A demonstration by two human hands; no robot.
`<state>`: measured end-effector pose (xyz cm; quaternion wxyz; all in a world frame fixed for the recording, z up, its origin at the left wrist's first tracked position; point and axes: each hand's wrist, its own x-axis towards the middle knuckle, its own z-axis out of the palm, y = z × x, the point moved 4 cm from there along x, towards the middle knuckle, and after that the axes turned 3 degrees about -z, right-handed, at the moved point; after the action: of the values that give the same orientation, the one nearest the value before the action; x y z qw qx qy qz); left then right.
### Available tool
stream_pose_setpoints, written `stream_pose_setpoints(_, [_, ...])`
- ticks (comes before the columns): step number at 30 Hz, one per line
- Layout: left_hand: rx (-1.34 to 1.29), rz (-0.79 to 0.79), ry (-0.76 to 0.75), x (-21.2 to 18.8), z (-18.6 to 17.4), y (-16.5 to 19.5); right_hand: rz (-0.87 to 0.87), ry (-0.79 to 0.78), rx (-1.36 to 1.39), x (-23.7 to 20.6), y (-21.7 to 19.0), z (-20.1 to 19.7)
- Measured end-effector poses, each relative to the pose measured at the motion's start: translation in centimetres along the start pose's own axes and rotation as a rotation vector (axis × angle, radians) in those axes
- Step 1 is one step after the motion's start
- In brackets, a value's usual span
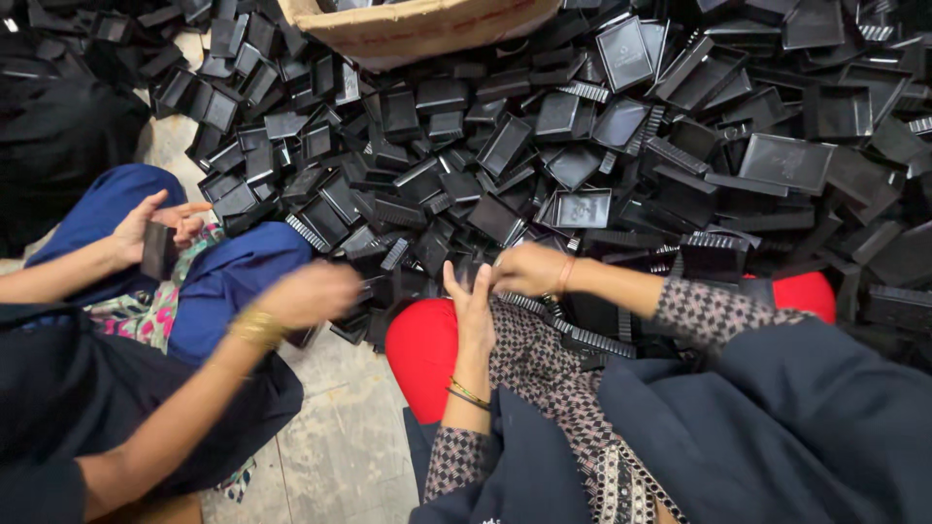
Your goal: The person sits on the floor and repeatedly picks up black plastic cases from a large pile. They separate the two halves of each case and then snap them back together before placing them back on the pile.
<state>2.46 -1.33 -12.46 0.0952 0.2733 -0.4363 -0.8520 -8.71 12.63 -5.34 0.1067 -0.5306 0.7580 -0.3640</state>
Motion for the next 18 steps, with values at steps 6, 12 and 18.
stream_pose_setpoints(6, [-0.446, 0.142, -0.101, 1.6, -3.0, 5.5, 0.418, 0.191, -0.215, 6.0, 1.1, -0.2])
stream_pose_setpoints(12, [-0.382, -0.041, -0.14, 0.3, -6.3, 5.6, 0.52, 0.181, -0.325, 4.6, 3.6, 2.4])
stream_pose_setpoints(18, [-0.303, -0.55, -0.171, -2.1, -1.6, 2.3, 0.45, 0.132, 1.168, -1.9, 0.6, 1.5])
